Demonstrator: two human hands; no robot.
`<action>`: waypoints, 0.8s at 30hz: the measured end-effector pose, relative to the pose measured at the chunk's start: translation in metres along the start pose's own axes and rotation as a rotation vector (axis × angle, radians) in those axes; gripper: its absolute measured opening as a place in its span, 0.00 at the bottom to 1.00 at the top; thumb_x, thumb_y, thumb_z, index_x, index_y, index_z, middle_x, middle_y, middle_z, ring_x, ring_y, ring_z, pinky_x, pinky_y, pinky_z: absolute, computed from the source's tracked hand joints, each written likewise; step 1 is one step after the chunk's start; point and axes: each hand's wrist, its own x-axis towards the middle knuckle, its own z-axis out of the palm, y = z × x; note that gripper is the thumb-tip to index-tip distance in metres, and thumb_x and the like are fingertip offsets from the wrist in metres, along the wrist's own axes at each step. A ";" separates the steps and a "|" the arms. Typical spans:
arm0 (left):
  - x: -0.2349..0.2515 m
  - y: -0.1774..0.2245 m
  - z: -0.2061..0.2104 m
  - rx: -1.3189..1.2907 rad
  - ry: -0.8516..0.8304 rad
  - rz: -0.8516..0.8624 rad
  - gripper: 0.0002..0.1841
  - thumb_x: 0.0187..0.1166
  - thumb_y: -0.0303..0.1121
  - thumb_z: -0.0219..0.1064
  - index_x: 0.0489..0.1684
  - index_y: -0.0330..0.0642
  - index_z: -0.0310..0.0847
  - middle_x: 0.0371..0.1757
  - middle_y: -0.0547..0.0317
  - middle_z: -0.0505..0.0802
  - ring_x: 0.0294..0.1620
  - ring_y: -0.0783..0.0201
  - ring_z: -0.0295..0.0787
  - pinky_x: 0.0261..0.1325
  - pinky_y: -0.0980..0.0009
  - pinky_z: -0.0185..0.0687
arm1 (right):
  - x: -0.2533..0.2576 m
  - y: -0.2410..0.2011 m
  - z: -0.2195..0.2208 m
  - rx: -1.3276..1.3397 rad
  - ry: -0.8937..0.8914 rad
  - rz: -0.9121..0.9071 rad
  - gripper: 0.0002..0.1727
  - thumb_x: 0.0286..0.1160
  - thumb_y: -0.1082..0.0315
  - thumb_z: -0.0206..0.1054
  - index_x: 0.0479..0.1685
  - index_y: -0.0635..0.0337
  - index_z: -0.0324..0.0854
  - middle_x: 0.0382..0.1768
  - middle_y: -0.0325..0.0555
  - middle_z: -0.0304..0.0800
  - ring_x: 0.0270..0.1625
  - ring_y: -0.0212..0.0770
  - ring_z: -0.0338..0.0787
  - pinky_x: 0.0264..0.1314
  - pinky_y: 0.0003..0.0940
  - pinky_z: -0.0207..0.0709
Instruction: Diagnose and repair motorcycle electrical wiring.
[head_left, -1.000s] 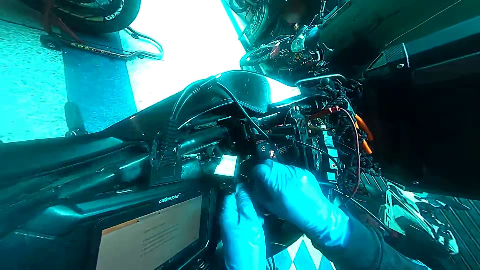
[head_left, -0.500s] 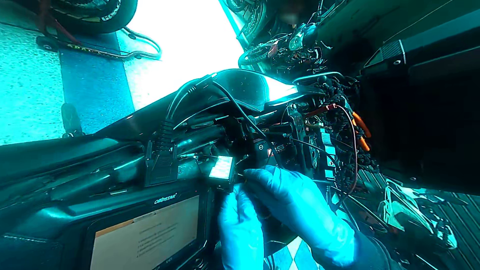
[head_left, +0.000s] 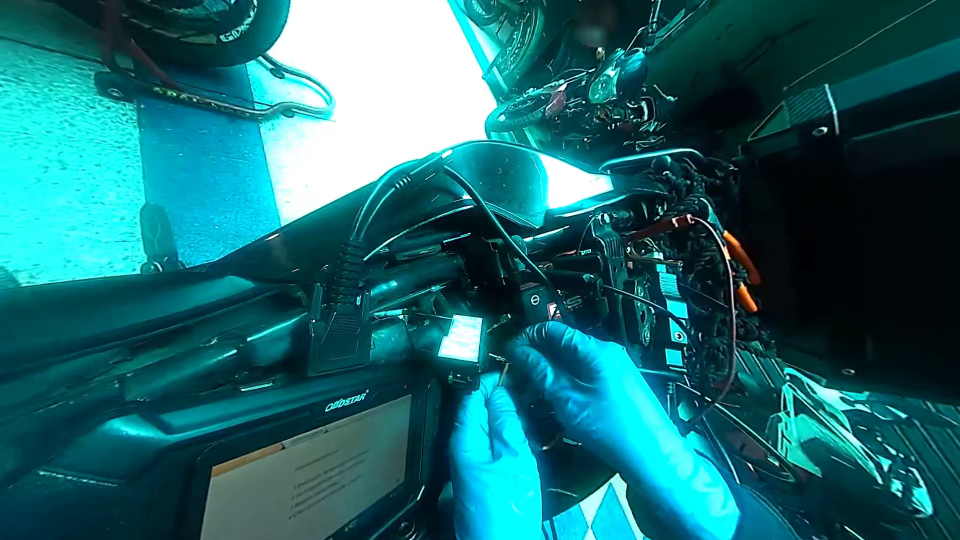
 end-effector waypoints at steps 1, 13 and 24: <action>0.000 -0.001 0.000 0.003 -0.006 0.015 0.12 0.87 0.23 0.54 0.52 0.27 0.84 0.27 0.62 0.85 0.20 0.78 0.78 0.23 0.83 0.78 | -0.002 0.001 -0.002 0.059 0.004 0.013 0.06 0.82 0.58 0.66 0.45 0.42 0.89 0.30 0.26 0.95 0.30 0.25 0.94 0.33 0.23 0.90; -0.006 -0.011 -0.002 0.028 -0.038 0.097 0.12 0.85 0.21 0.54 0.55 0.24 0.81 0.30 0.60 0.85 0.22 0.78 0.79 0.25 0.83 0.79 | 0.006 -0.004 -0.010 0.148 -0.158 0.076 0.08 0.79 0.55 0.70 0.39 0.42 0.93 0.26 0.28 0.93 0.27 0.24 0.90 0.31 0.22 0.84; -0.008 -0.018 -0.010 0.049 -0.086 0.187 0.13 0.85 0.21 0.51 0.53 0.24 0.80 0.31 0.62 0.83 0.24 0.78 0.78 0.27 0.83 0.78 | 0.007 0.000 -0.004 0.052 -0.130 -0.023 0.09 0.88 0.57 0.61 0.50 0.42 0.88 0.29 0.26 0.93 0.27 0.23 0.90 0.31 0.21 0.85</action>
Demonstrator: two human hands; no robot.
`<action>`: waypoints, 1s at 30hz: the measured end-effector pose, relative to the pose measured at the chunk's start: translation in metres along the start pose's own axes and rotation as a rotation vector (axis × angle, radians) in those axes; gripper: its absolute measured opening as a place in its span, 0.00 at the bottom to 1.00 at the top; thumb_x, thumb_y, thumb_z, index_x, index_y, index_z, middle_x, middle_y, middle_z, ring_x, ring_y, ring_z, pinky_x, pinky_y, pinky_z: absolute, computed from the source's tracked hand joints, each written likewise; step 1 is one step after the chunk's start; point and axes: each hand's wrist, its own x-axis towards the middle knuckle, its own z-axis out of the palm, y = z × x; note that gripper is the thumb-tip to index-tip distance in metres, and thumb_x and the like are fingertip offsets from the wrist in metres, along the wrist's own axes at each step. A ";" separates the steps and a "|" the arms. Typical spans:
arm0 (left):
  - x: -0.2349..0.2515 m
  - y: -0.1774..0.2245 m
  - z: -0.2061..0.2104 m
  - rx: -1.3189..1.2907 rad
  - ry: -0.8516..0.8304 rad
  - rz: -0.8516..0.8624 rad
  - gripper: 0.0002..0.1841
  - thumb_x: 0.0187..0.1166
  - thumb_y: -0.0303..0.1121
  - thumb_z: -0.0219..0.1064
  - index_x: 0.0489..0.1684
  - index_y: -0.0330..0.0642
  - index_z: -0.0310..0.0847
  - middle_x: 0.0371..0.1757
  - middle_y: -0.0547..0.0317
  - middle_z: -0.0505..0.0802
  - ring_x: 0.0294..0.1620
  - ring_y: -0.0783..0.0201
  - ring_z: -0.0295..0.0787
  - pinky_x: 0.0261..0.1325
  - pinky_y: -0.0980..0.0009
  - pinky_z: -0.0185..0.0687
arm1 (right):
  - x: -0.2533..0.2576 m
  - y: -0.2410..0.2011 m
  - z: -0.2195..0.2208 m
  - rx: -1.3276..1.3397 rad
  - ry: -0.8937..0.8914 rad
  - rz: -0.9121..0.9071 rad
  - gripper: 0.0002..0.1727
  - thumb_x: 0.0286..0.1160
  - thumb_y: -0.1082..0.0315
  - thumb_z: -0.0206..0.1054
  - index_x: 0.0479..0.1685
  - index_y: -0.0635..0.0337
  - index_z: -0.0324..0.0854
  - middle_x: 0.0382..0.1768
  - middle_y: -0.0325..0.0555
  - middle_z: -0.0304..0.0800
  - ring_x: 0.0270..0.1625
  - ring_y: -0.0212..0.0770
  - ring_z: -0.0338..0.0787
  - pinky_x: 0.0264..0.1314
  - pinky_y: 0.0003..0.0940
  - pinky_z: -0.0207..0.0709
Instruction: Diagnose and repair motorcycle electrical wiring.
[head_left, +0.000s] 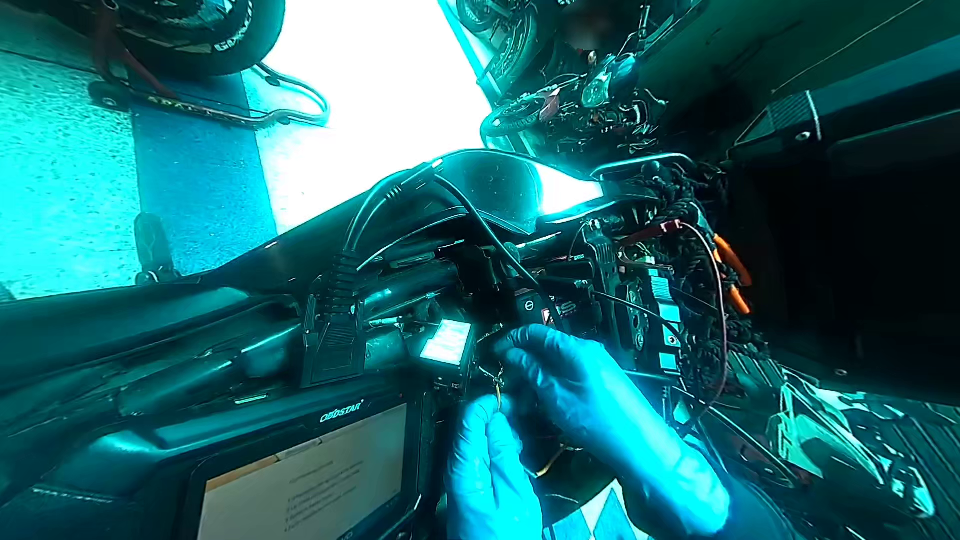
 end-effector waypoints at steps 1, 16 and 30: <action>0.000 0.000 0.000 0.005 -0.004 0.004 0.12 0.84 0.21 0.52 0.54 0.24 0.81 0.31 0.61 0.84 0.25 0.78 0.78 0.28 0.83 0.79 | -0.004 0.006 0.003 -0.073 0.081 -0.116 0.10 0.86 0.57 0.62 0.53 0.40 0.89 0.32 0.23 0.94 0.30 0.22 0.92 0.33 0.21 0.88; -0.013 -0.017 -0.004 0.061 0.063 0.220 0.12 0.77 0.18 0.60 0.53 0.16 0.80 0.52 0.46 0.92 0.62 0.80 0.85 0.71 0.84 0.76 | -0.036 0.005 0.020 -0.005 0.049 -0.055 0.17 0.74 0.43 0.71 0.48 0.43 0.91 0.41 0.27 0.94 0.43 0.24 0.92 0.46 0.33 0.89; -0.012 0.002 -0.006 0.094 0.078 0.036 0.17 0.75 0.17 0.57 0.60 0.15 0.78 0.39 0.52 0.91 0.33 0.81 0.84 0.41 0.84 0.85 | 0.003 -0.007 -0.009 -1.048 0.115 -1.041 0.14 0.84 0.70 0.53 0.40 0.54 0.87 0.31 0.43 0.86 0.27 0.43 0.83 0.22 0.34 0.70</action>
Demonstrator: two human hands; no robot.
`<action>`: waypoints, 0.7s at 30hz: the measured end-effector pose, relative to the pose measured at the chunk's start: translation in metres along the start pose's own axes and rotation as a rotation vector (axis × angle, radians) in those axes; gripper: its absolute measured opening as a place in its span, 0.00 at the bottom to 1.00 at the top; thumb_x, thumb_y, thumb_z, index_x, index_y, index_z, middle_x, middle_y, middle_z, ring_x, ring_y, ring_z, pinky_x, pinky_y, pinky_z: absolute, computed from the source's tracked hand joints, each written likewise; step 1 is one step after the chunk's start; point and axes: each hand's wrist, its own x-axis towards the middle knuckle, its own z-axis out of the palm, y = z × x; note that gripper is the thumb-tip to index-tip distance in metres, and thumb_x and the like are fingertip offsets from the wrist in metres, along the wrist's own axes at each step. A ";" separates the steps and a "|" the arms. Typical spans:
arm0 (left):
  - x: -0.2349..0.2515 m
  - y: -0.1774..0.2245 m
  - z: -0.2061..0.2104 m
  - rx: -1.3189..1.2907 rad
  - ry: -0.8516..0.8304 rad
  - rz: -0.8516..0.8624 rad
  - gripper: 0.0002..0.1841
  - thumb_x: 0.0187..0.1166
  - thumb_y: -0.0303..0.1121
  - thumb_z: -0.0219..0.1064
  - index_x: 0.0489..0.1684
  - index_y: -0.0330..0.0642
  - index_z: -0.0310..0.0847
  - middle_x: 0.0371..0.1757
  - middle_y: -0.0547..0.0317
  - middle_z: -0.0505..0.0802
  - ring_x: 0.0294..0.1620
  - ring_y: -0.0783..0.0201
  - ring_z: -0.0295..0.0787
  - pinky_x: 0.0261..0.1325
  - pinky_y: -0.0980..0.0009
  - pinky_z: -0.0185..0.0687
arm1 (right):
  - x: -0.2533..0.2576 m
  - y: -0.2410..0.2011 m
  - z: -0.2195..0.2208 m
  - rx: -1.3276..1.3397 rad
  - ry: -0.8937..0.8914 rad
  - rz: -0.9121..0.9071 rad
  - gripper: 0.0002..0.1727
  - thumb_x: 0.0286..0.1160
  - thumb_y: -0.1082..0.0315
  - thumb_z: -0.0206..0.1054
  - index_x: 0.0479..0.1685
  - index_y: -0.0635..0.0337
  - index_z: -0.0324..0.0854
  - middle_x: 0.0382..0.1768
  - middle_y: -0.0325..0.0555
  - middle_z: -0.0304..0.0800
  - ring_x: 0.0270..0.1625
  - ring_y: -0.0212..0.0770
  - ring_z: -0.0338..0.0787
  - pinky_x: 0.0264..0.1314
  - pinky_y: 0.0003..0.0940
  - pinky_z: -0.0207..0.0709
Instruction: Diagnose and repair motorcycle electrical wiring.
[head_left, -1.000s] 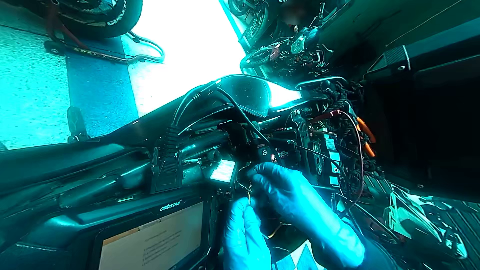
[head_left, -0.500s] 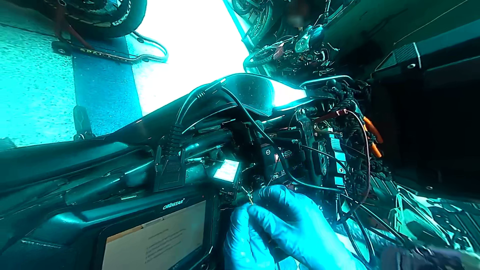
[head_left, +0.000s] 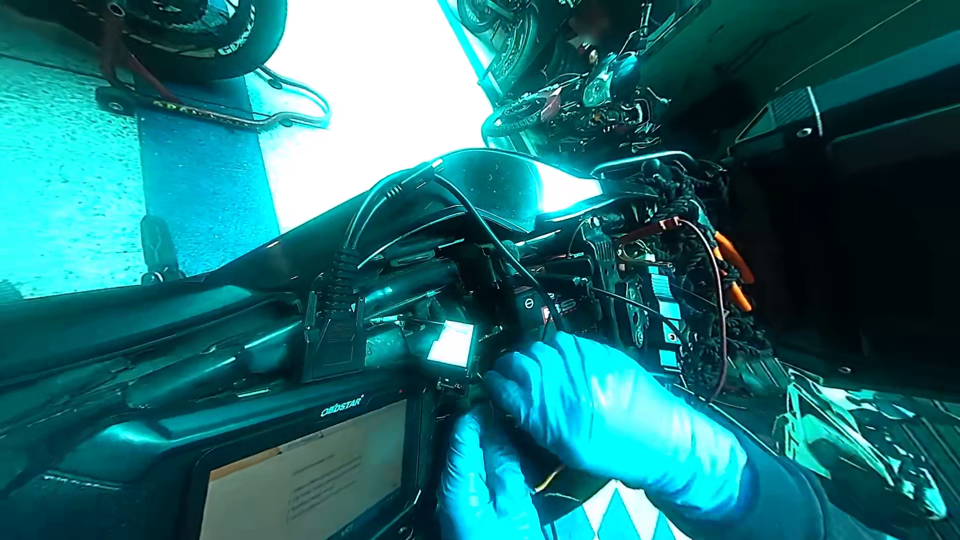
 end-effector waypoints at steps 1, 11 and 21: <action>0.000 0.002 -0.001 -0.012 0.005 -0.023 0.17 0.75 0.16 0.57 0.60 0.15 0.77 0.37 0.54 0.90 0.31 0.81 0.84 0.39 0.84 0.84 | 0.004 0.003 0.000 -0.005 -0.009 -0.032 0.14 0.84 0.70 0.53 0.36 0.56 0.86 0.28 0.43 0.83 0.25 0.43 0.81 0.21 0.34 0.68; 0.015 0.019 0.001 -0.099 0.070 -0.191 0.12 0.81 0.20 0.62 0.56 0.22 0.84 0.36 0.56 0.93 0.24 0.81 0.82 0.29 0.83 0.83 | 0.007 0.010 0.020 0.108 0.070 0.040 0.13 0.79 0.61 0.58 0.26 0.51 0.80 0.21 0.39 0.78 0.22 0.41 0.79 0.19 0.34 0.66; 0.017 0.012 0.006 -0.107 0.098 -0.069 0.11 0.84 0.20 0.60 0.53 0.25 0.88 0.34 0.59 0.92 0.20 0.83 0.77 0.24 0.85 0.78 | -0.001 -0.027 0.010 1.252 0.118 1.213 0.03 0.73 0.64 0.70 0.35 0.48 0.88 0.25 0.31 0.91 0.26 0.26 0.89 0.29 0.24 0.84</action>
